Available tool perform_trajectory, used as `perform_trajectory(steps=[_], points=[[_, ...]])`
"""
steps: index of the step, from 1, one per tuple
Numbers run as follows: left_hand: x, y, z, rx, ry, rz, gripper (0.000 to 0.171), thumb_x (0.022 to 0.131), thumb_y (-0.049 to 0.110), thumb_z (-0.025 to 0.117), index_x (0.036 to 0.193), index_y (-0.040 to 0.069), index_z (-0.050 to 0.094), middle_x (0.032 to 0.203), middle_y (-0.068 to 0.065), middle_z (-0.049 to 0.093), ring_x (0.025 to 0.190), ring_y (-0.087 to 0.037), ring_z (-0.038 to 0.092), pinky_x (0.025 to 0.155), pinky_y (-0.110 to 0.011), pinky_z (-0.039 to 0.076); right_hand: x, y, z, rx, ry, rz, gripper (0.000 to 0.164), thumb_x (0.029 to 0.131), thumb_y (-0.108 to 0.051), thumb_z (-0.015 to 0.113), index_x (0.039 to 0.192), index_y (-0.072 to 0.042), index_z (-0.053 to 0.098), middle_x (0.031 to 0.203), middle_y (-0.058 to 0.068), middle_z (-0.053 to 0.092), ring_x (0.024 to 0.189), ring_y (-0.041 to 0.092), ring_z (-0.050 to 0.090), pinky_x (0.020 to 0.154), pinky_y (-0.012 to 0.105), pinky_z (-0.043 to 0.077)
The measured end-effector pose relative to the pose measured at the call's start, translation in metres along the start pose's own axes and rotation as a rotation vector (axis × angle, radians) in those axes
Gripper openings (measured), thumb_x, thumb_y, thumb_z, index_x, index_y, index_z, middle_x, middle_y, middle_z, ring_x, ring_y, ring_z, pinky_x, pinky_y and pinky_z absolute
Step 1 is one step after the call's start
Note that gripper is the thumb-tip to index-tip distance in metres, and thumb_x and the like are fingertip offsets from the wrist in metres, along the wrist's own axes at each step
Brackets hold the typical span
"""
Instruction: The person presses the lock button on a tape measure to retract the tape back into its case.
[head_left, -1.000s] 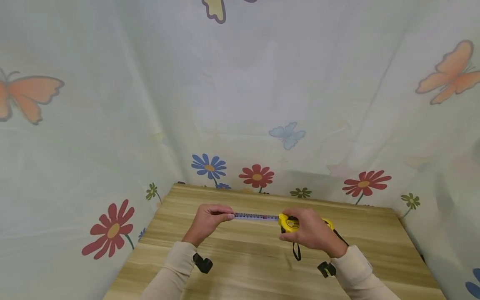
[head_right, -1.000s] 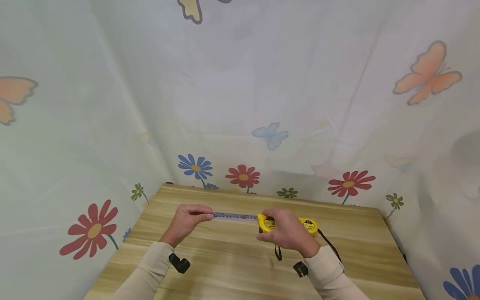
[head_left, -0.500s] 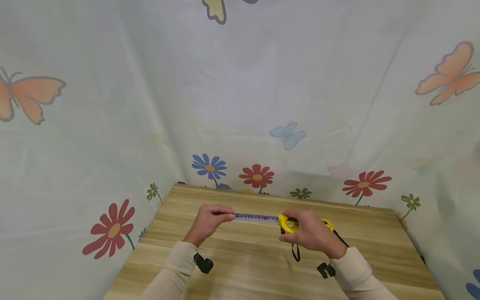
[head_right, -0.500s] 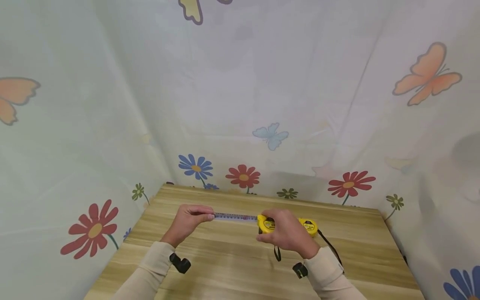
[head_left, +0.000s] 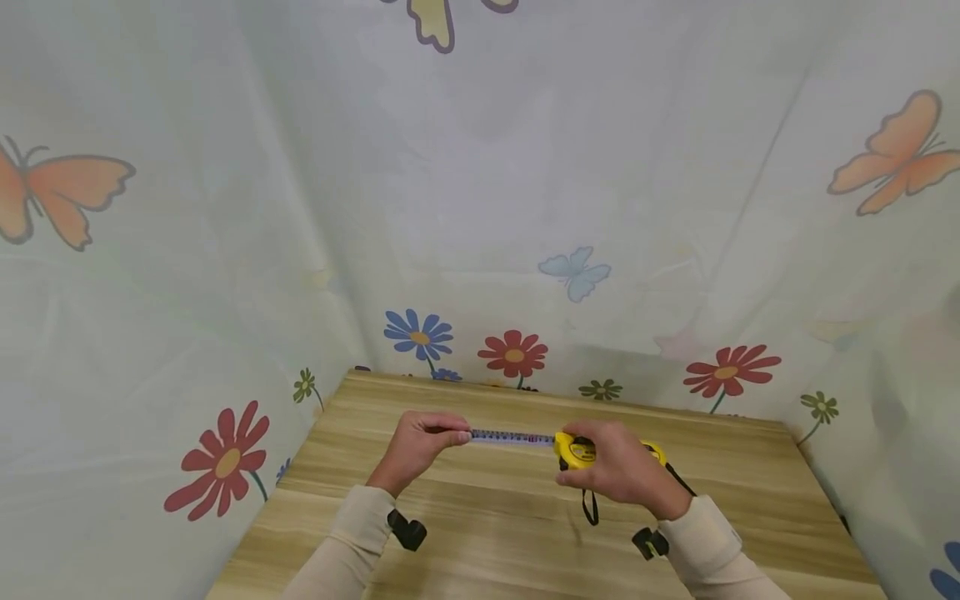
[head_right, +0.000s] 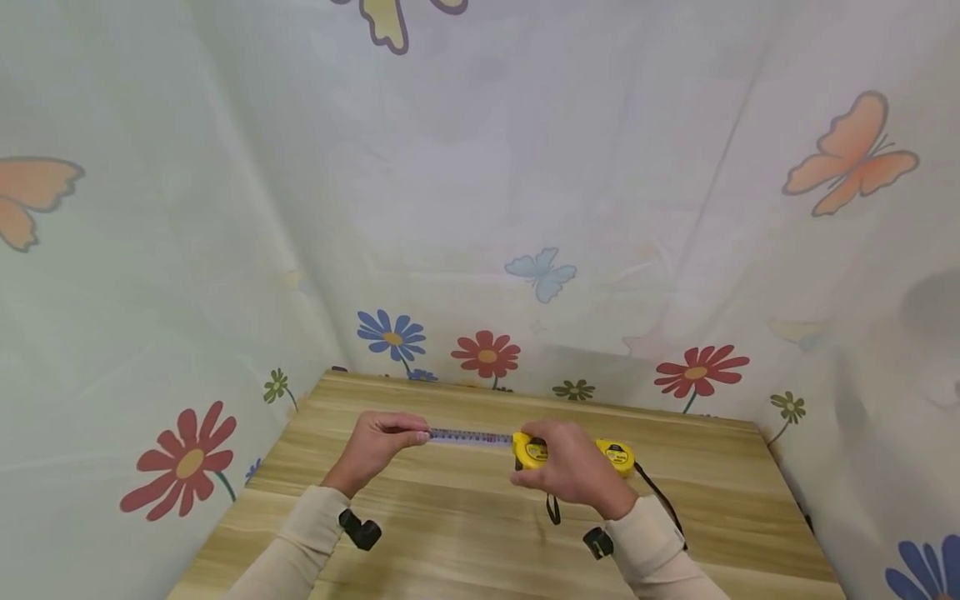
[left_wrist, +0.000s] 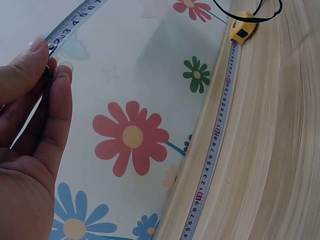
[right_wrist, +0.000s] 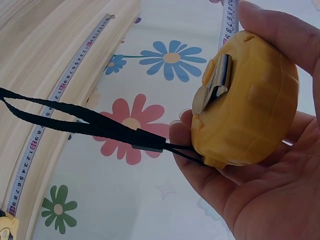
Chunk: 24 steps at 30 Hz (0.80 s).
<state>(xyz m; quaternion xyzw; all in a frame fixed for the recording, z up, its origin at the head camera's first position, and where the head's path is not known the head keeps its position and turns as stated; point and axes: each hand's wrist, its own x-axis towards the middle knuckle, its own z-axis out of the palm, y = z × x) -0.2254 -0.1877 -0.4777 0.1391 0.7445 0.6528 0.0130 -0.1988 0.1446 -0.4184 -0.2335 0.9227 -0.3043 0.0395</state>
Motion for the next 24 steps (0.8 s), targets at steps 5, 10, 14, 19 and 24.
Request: perform_trajectory(steps=[5,10,14,19,24], points=[[0.0014,-0.0010,0.0005,0.000,0.006,0.007,0.021,0.088,0.017,0.084,0.103,0.001,0.082,0.106,-0.010,0.080,0.093,-0.013,0.077,0.083,-0.027,0.063,0.0017,-0.0003,-0.0002,0.010,-0.009,-0.001,0.063,0.080,-0.041,0.090,0.129,-0.008,0.070,0.106,-0.003,0.072,0.081,0.008,0.059,0.071,0.022,0.053],[0.0005,-0.0019,0.0005,0.004,0.010,0.000,0.020,0.089,0.016,0.083,0.103,0.001,0.082,0.107,-0.011,0.080,0.093,-0.012,0.076,0.083,-0.027,0.063,0.0028,-0.0012,0.0007,0.001,-0.012,-0.009,0.062,0.080,-0.042,0.090,0.128,-0.008,0.070,0.105,-0.004,0.072,0.080,0.007,0.059,0.071,0.021,0.052],[0.0003,-0.0014,0.0013,0.003,0.005,0.016,0.019,0.090,0.014,0.082,0.103,0.001,0.082,0.110,-0.019,0.078,0.093,-0.011,0.076,0.082,-0.026,0.063,0.0033,-0.0017,0.0011,-0.007,-0.011,-0.020,0.062,0.080,-0.042,0.090,0.128,-0.008,0.071,0.105,-0.004,0.072,0.080,0.006,0.059,0.071,0.021,0.052],[0.0007,-0.0017,0.0022,0.004,0.000,0.016,0.021,0.090,0.013,0.082,0.105,-0.001,0.081,0.112,-0.023,0.077,0.092,-0.010,0.076,0.082,-0.025,0.063,0.0030,-0.0014,0.0021,-0.007,-0.013,-0.011,0.063,0.080,-0.042,0.090,0.129,-0.008,0.071,0.107,-0.003,0.073,0.082,0.006,0.059,0.073,0.021,0.053],[0.0014,-0.0021,0.0034,0.014,-0.006,0.003,0.025,0.091,0.014,0.081,0.107,-0.005,0.080,0.114,-0.024,0.076,0.094,-0.009,0.075,0.083,-0.024,0.062,0.0027,-0.0007,0.0026,-0.008,-0.009,-0.013,0.063,0.080,-0.042,0.090,0.129,-0.008,0.070,0.108,-0.002,0.073,0.082,0.006,0.059,0.073,0.022,0.053]])
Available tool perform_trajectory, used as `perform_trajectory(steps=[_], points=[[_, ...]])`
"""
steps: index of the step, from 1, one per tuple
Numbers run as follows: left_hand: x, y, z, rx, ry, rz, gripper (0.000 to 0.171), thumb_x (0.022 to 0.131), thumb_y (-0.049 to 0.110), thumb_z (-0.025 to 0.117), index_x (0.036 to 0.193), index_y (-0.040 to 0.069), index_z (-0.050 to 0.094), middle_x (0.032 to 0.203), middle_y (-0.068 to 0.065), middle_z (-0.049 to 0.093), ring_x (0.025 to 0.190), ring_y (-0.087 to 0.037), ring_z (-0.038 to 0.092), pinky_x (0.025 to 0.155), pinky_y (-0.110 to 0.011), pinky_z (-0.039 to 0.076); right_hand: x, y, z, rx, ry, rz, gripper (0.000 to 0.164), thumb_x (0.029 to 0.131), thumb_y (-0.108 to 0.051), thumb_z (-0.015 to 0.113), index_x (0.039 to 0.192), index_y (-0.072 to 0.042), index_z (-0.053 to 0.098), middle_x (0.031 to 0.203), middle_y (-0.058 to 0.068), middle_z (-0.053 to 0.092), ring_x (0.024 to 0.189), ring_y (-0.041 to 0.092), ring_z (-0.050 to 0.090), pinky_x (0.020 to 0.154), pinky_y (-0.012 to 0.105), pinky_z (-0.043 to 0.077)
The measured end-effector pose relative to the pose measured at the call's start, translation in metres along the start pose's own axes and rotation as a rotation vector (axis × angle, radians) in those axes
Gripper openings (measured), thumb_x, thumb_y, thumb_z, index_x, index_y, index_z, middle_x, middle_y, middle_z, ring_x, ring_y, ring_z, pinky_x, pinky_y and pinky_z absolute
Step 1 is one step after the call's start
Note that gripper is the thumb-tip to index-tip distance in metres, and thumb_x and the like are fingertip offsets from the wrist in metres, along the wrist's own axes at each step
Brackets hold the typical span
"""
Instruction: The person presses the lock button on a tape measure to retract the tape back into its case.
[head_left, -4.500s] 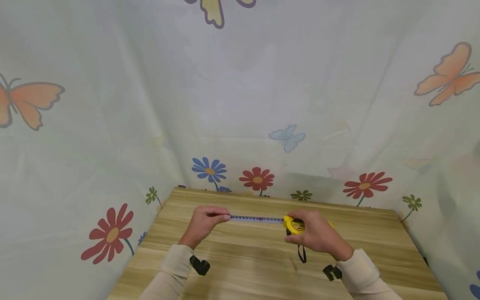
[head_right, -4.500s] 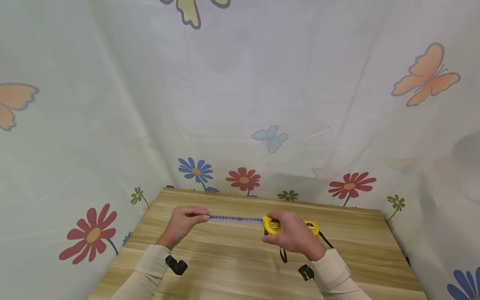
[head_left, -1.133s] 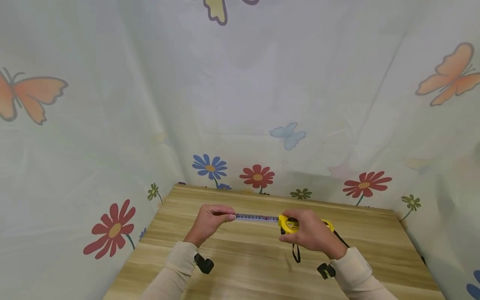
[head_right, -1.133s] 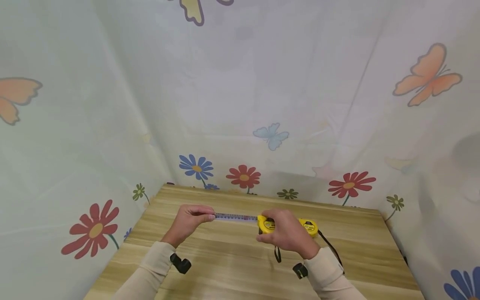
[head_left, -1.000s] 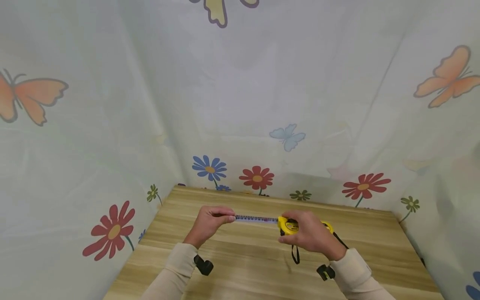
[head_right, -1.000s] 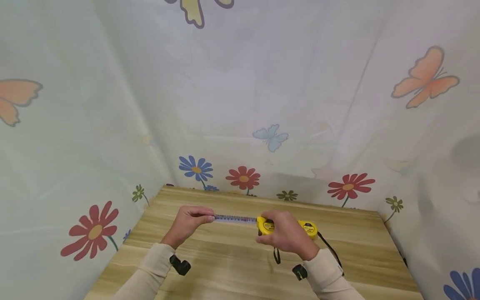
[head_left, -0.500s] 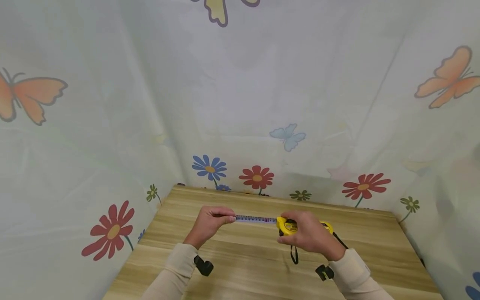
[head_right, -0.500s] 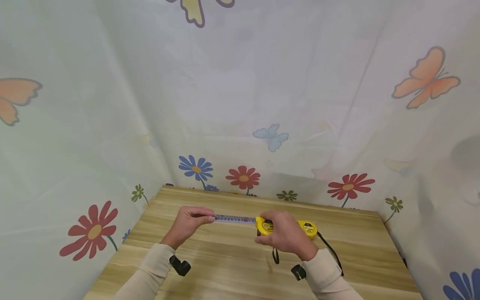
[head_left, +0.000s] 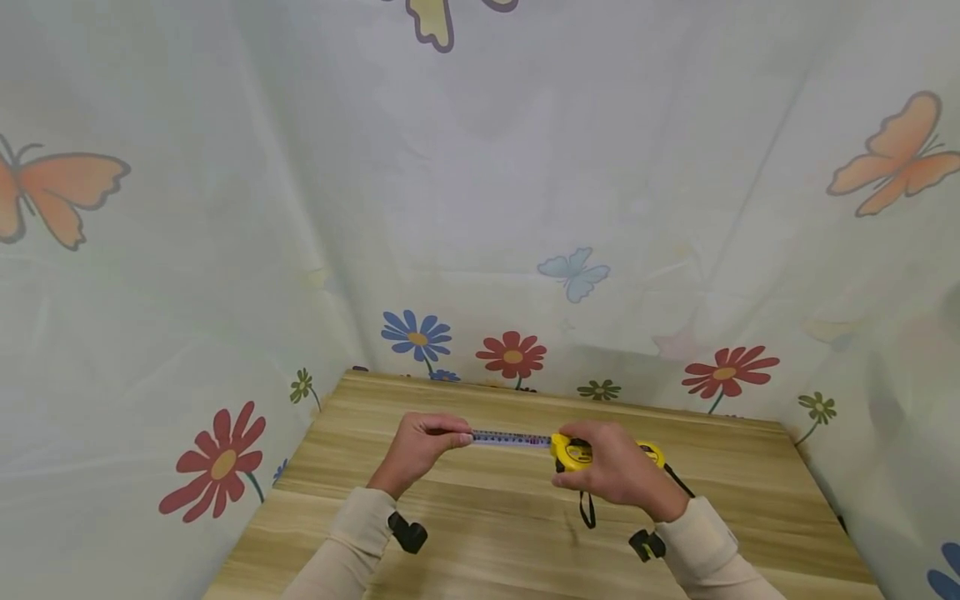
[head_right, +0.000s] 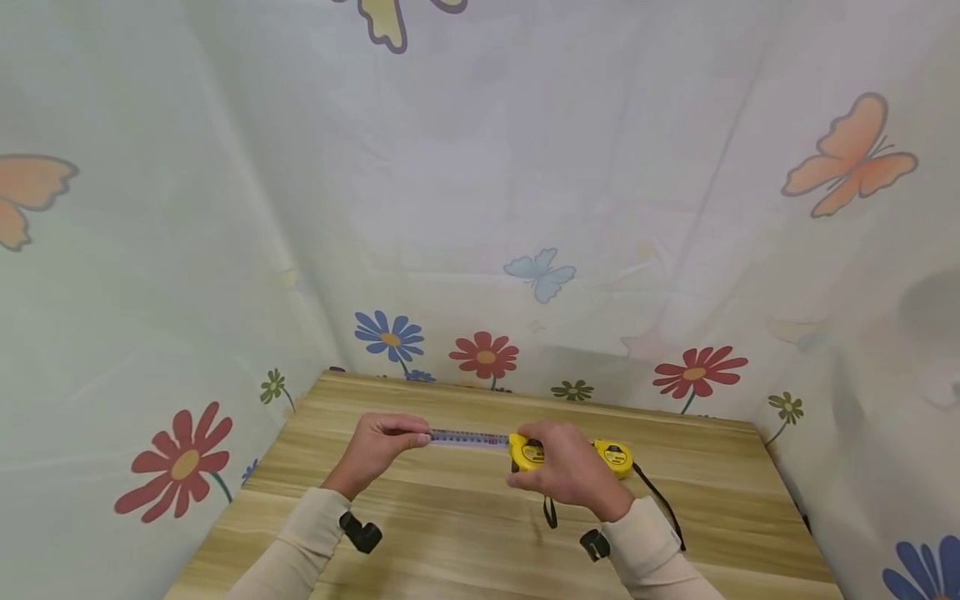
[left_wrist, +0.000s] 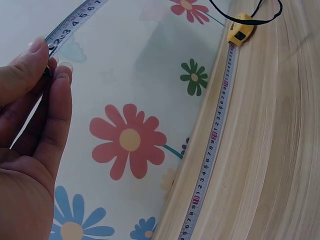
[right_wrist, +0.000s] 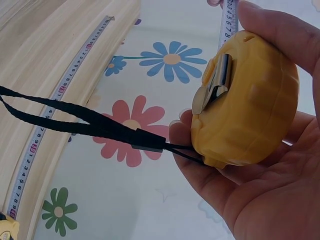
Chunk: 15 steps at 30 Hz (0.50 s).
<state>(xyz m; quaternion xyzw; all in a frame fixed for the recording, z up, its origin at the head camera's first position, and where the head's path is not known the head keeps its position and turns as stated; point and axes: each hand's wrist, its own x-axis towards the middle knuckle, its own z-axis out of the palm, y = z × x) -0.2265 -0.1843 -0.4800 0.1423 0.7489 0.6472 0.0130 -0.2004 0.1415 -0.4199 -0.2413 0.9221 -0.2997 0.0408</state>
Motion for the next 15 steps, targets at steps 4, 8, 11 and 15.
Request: perform_trajectory(steps=[4,8,11,15], points=[[-0.0001,0.0025,0.0004,0.015,0.001,0.008,0.023,0.091,0.016,0.082,0.106,-0.001,0.081,0.113,-0.022,0.077,0.094,-0.009,0.076,0.083,-0.024,0.062,-0.0005,0.0005,0.0005,0.010,0.003,-0.013,0.062,0.081,-0.042,0.089,0.129,-0.008,0.070,0.105,-0.004,0.072,0.080,0.005,0.059,0.071,0.021,0.053],[0.0002,0.0042,0.0016,0.009,0.002,0.025,0.023,0.090,0.016,0.082,0.105,-0.002,0.081,0.113,-0.023,0.077,0.093,-0.009,0.076,0.083,-0.025,0.063,-0.0009,0.0012,0.0004,0.017,0.006,-0.025,0.061,0.081,-0.041,0.089,0.128,-0.009,0.071,0.103,-0.005,0.072,0.079,0.004,0.059,0.070,0.021,0.053],[-0.0006,0.0047,0.0037,-0.004,-0.005,0.034,0.024,0.091,0.015,0.082,0.106,-0.003,0.081,0.113,-0.024,0.077,0.093,-0.009,0.076,0.083,-0.025,0.063,-0.0012,0.0018,0.0004,0.013,0.003,-0.033,0.060,0.081,-0.041,0.089,0.128,-0.009,0.071,0.102,-0.005,0.072,0.078,0.004,0.058,0.070,0.021,0.052],[-0.0015,0.0033,0.0063,0.000,-0.003,0.041,0.021,0.091,0.015,0.081,0.105,-0.001,0.081,0.112,-0.023,0.077,0.095,-0.010,0.076,0.083,-0.025,0.063,-0.0017,0.0022,0.0005,0.011,0.001,-0.043,0.059,0.081,-0.041,0.089,0.127,-0.009,0.071,0.102,-0.005,0.072,0.078,0.003,0.058,0.070,0.020,0.052]])
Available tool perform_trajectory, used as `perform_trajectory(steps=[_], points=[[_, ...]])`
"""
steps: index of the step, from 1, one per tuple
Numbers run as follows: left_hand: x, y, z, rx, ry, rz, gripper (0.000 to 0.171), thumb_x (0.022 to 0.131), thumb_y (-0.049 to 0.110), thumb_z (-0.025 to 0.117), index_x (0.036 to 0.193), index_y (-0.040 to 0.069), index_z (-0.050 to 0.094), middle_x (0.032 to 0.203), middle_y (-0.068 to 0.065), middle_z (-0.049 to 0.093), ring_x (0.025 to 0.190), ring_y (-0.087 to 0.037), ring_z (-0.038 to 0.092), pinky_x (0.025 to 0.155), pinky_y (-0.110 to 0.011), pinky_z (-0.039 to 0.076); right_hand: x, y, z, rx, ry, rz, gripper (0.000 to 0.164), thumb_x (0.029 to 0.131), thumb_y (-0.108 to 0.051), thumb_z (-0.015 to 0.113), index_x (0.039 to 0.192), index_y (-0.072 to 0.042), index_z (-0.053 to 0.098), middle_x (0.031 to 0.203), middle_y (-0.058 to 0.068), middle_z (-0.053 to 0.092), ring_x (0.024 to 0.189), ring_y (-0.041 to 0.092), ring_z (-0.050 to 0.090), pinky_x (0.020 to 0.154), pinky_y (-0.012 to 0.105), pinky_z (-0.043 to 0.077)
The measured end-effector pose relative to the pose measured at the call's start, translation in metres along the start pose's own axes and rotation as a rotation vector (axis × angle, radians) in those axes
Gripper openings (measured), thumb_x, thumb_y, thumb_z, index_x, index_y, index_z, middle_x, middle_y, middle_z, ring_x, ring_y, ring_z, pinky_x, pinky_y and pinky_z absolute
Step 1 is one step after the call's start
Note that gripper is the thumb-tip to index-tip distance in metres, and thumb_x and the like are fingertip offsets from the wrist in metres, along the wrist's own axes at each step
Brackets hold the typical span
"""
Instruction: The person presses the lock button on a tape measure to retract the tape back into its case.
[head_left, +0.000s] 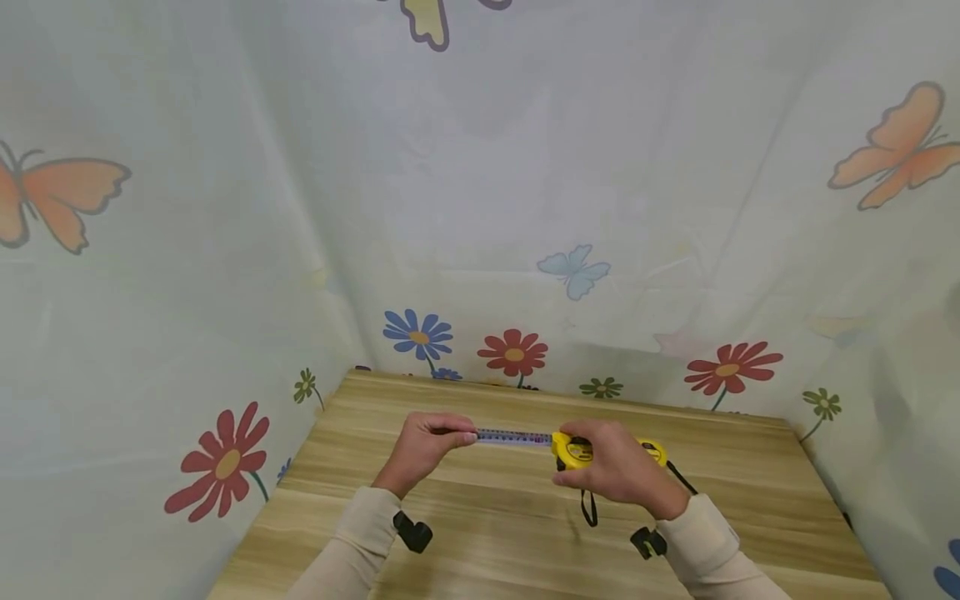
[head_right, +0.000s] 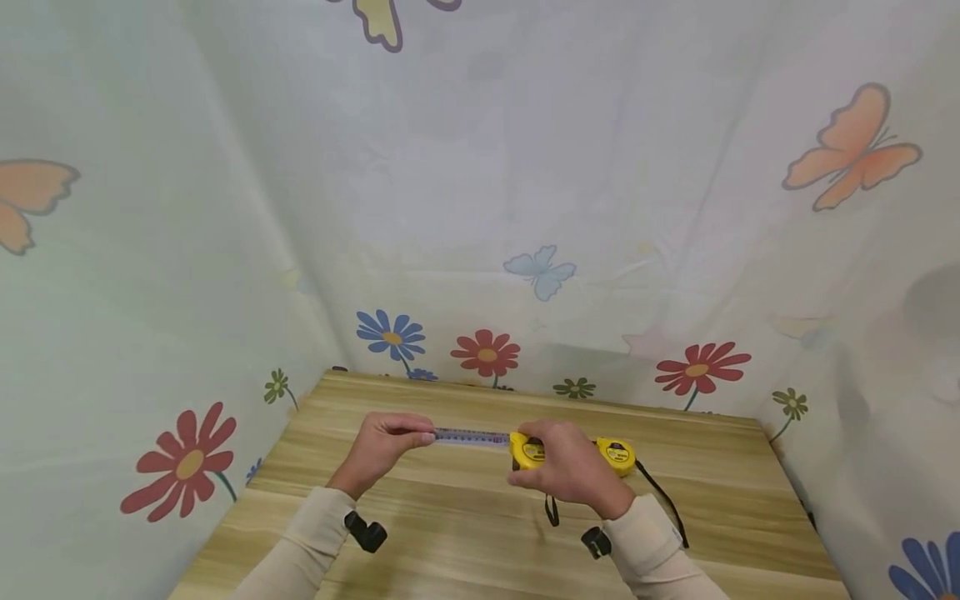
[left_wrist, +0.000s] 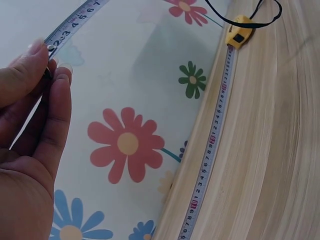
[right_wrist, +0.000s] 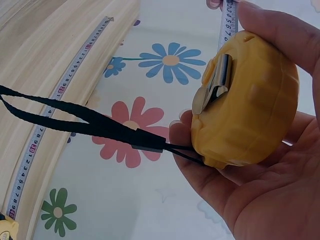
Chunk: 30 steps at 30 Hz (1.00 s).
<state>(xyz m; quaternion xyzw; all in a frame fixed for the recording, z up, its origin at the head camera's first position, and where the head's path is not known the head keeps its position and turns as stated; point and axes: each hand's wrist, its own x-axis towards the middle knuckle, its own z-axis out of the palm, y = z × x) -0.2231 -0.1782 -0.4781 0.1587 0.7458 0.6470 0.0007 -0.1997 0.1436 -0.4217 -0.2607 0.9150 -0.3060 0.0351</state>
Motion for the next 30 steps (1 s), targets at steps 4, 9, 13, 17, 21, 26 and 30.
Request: perform_trajectory(steps=[4,9,13,17,21,26,30], points=[[0.0000,-0.0031,0.0013,0.006,0.013,-0.008,0.021,0.091,0.014,0.081,0.105,-0.001,0.081,0.112,-0.021,0.078,0.096,-0.010,0.076,0.084,-0.025,0.063,0.0000,-0.0007,0.0002,0.005,-0.001,-0.006,0.058,0.081,-0.041,0.089,0.126,-0.009,0.071,0.100,-0.007,0.071,0.077,0.004,0.058,0.069,0.020,0.052],[0.0003,-0.0041,0.0027,0.006,0.002,-0.013,0.022,0.091,0.015,0.081,0.107,-0.001,0.081,0.114,-0.022,0.077,0.097,-0.009,0.076,0.085,-0.025,0.063,-0.0003,-0.0011,0.0004,0.004,0.002,-0.008,0.056,0.081,-0.040,0.090,0.124,-0.010,0.071,0.097,-0.008,0.069,0.075,0.004,0.057,0.067,0.020,0.051],[0.0003,-0.0031,0.0035,0.003,-0.005,-0.009,0.022,0.092,0.015,0.080,0.107,-0.001,0.081,0.115,-0.024,0.076,0.097,-0.008,0.075,0.085,-0.024,0.062,-0.0005,-0.0017,0.0009,-0.004,0.009,-0.006,0.057,0.081,-0.040,0.090,0.125,-0.009,0.071,0.100,-0.007,0.071,0.077,0.003,0.057,0.068,0.021,0.052],[0.0003,-0.0012,0.0039,-0.002,-0.007,-0.010,0.022,0.092,0.014,0.080,0.107,-0.002,0.081,0.115,-0.024,0.076,0.097,-0.008,0.075,0.085,-0.024,0.062,0.0000,-0.0019,0.0015,0.000,0.006,0.003,0.058,0.081,-0.039,0.090,0.127,-0.009,0.071,0.102,-0.006,0.071,0.077,0.003,0.058,0.069,0.021,0.052],[0.0017,-0.0016,0.0036,-0.003,-0.013,-0.011,0.023,0.092,0.014,0.080,0.107,-0.004,0.080,0.115,-0.024,0.076,0.096,-0.008,0.075,0.085,-0.024,0.062,0.0011,-0.0019,0.0020,-0.001,0.007,0.008,0.059,0.081,-0.040,0.090,0.127,-0.009,0.071,0.103,-0.005,0.071,0.077,0.003,0.058,0.069,0.021,0.052],[0.0039,-0.0044,0.0033,-0.003,-0.026,-0.012,0.029,0.093,0.015,0.079,0.110,-0.007,0.078,0.116,-0.026,0.075,0.096,-0.008,0.075,0.086,-0.024,0.062,0.0021,-0.0028,0.0023,-0.002,0.011,0.001,0.059,0.081,-0.040,0.090,0.127,-0.009,0.071,0.102,-0.005,0.072,0.077,0.002,0.058,0.068,0.020,0.052],[0.0054,-0.0053,0.0036,-0.006,-0.021,-0.015,0.026,0.092,0.015,0.080,0.109,-0.005,0.079,0.117,-0.029,0.074,0.096,-0.008,0.075,0.086,-0.024,0.062,0.0037,-0.0028,0.0030,-0.002,0.013,-0.001,0.058,0.081,-0.041,0.090,0.126,-0.009,0.071,0.101,-0.006,0.071,0.077,0.002,0.058,0.068,0.020,0.052]])
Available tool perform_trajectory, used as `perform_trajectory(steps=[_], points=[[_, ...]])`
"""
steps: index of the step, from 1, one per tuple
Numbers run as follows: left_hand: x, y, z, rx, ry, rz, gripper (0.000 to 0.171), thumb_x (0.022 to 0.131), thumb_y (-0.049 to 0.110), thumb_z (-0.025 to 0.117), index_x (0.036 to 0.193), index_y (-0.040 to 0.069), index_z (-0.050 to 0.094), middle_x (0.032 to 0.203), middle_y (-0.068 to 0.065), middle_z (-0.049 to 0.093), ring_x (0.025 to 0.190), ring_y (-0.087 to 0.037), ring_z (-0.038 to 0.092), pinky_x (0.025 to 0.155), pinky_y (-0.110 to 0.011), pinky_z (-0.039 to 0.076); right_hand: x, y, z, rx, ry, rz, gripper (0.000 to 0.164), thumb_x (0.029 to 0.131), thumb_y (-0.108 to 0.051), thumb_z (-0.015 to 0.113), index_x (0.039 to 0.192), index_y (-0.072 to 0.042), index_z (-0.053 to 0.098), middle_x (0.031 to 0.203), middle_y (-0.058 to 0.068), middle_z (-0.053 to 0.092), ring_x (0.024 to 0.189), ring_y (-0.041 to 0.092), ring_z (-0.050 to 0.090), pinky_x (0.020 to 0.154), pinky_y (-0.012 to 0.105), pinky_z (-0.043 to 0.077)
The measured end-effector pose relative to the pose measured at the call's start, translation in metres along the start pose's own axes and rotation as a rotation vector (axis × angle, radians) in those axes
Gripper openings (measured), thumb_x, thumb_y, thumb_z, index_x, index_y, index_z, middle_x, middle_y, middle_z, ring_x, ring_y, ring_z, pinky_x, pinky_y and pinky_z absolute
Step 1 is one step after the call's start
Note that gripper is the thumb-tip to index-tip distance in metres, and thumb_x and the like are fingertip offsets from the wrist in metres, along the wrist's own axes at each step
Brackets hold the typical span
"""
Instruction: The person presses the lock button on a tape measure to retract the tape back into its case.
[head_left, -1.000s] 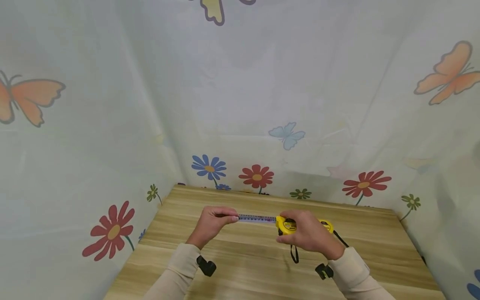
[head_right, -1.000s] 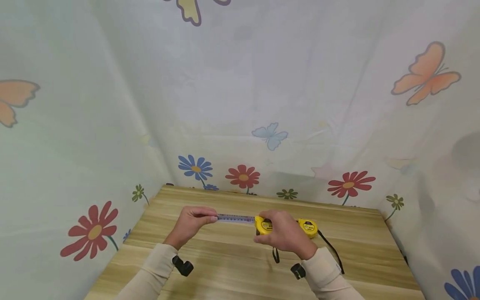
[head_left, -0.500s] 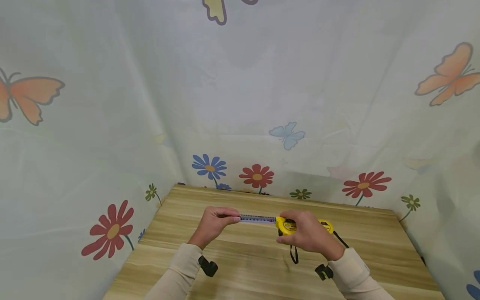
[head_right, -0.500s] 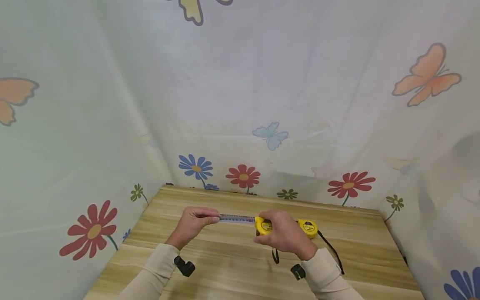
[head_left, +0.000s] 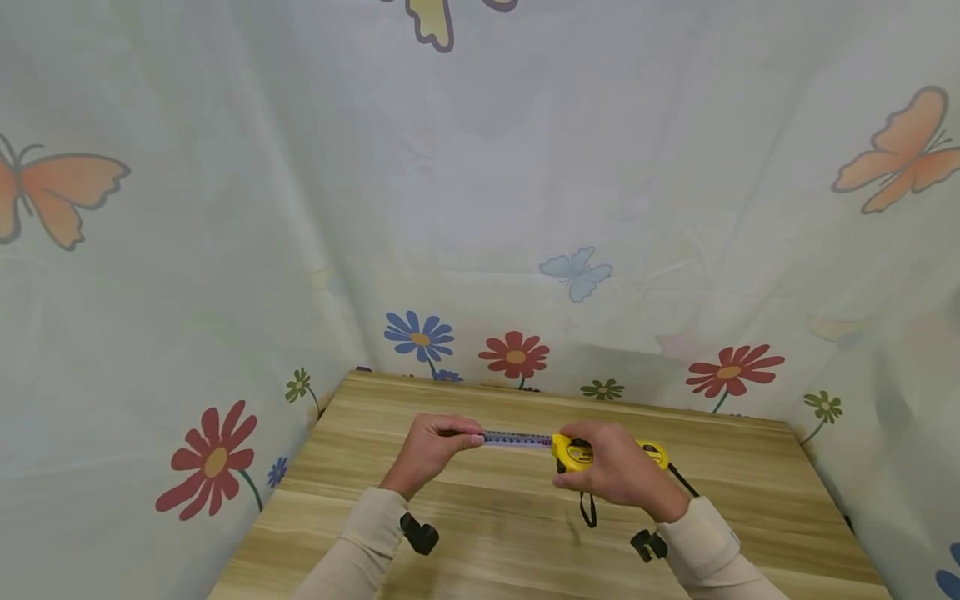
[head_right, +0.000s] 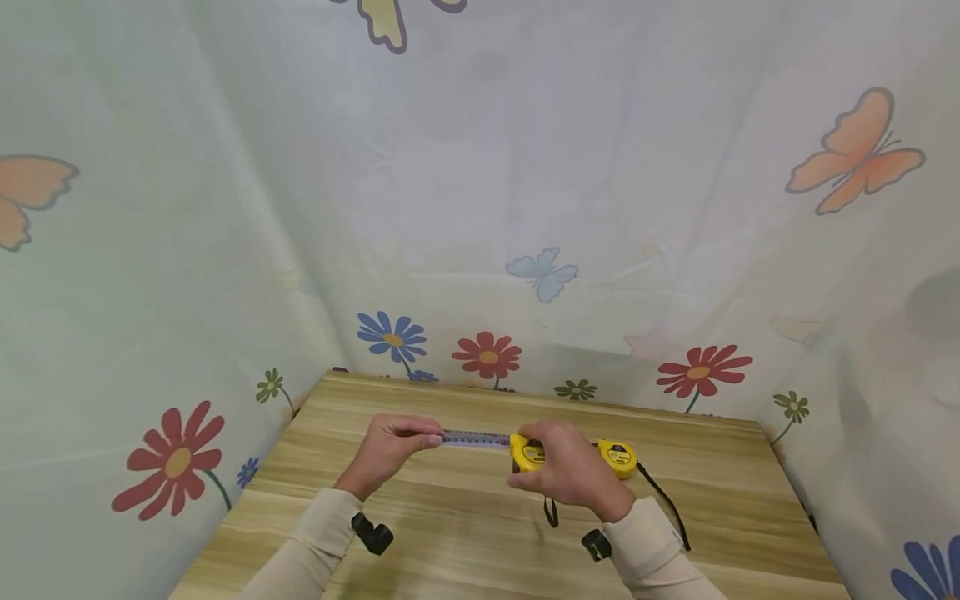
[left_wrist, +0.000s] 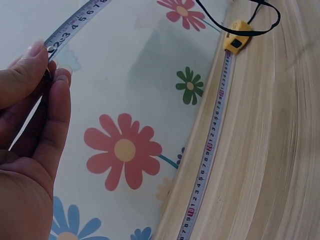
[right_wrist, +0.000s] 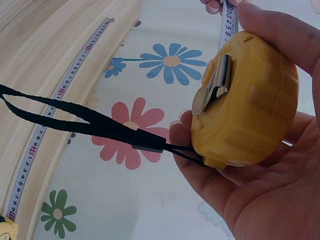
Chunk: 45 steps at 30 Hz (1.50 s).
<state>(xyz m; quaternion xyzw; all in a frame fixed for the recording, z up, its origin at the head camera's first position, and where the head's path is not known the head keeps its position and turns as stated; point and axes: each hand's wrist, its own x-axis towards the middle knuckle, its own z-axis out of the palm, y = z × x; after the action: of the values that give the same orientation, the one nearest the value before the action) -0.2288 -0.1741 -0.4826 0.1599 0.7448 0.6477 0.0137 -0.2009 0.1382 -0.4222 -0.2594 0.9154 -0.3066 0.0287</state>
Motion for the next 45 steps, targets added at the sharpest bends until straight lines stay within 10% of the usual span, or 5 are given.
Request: perform_trajectory(steps=[45], points=[[0.0056,-0.0006,0.0073,-0.020,-0.013,0.010,0.018,0.090,0.016,0.082,0.103,0.003,0.083,0.112,-0.022,0.078,0.096,-0.012,0.076,0.085,-0.027,0.063,0.0041,-0.0040,0.0032,-0.024,0.006,-0.009,0.058,0.080,-0.041,0.090,0.125,-0.009,0.072,0.100,-0.008,0.071,0.076,0.002,0.056,0.068,0.020,0.051]])
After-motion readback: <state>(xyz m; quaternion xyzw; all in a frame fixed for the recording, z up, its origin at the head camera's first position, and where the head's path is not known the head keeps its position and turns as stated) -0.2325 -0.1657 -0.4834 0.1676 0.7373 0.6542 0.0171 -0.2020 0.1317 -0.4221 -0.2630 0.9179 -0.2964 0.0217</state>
